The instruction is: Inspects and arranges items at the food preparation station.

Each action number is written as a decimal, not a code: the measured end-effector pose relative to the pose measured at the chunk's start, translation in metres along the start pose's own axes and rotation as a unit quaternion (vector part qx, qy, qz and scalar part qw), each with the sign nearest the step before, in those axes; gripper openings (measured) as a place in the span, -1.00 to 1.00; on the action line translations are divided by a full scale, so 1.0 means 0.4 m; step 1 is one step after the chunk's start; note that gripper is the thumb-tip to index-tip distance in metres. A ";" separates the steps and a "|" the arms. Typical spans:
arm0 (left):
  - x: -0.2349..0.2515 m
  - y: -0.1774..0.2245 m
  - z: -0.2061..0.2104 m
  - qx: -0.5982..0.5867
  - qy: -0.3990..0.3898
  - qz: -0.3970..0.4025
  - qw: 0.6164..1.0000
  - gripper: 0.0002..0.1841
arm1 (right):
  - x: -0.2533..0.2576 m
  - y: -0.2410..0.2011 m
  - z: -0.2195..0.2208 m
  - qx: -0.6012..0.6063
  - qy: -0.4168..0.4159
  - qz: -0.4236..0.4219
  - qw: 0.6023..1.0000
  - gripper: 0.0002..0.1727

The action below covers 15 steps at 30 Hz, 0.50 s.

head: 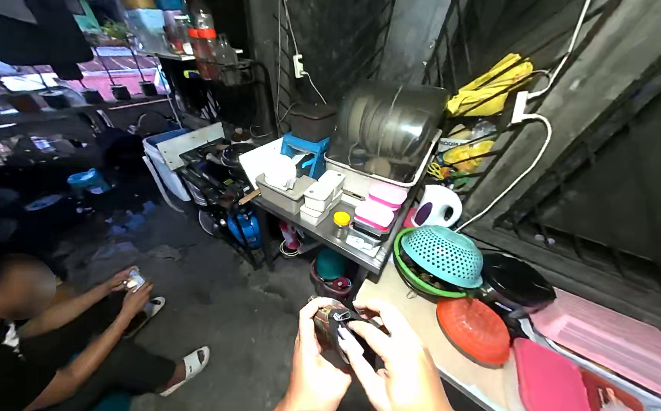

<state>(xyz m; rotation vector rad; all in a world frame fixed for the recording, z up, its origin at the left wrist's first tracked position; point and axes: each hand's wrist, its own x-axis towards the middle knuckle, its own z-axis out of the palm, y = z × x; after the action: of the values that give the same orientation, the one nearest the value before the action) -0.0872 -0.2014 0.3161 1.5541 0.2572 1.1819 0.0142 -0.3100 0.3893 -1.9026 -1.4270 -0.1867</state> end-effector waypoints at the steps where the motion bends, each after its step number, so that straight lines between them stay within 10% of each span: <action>1: -0.002 -0.003 0.004 0.004 0.002 0.014 1.000 -0.04 | 0.000 -0.003 0.009 -0.006 0.000 -0.004 1.000 -0.78; 15: -0.004 0.043 -0.017 0.020 0.074 -0.094 0.993 0.05 | 0.018 -0.039 0.014 0.055 -0.117 -0.029 0.991 -0.79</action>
<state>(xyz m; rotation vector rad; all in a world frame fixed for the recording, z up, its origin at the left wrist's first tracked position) -0.1003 -0.2044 0.3290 1.4442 0.5174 1.1490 0.0017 -0.2992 0.3964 -1.8408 -1.6146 0.0902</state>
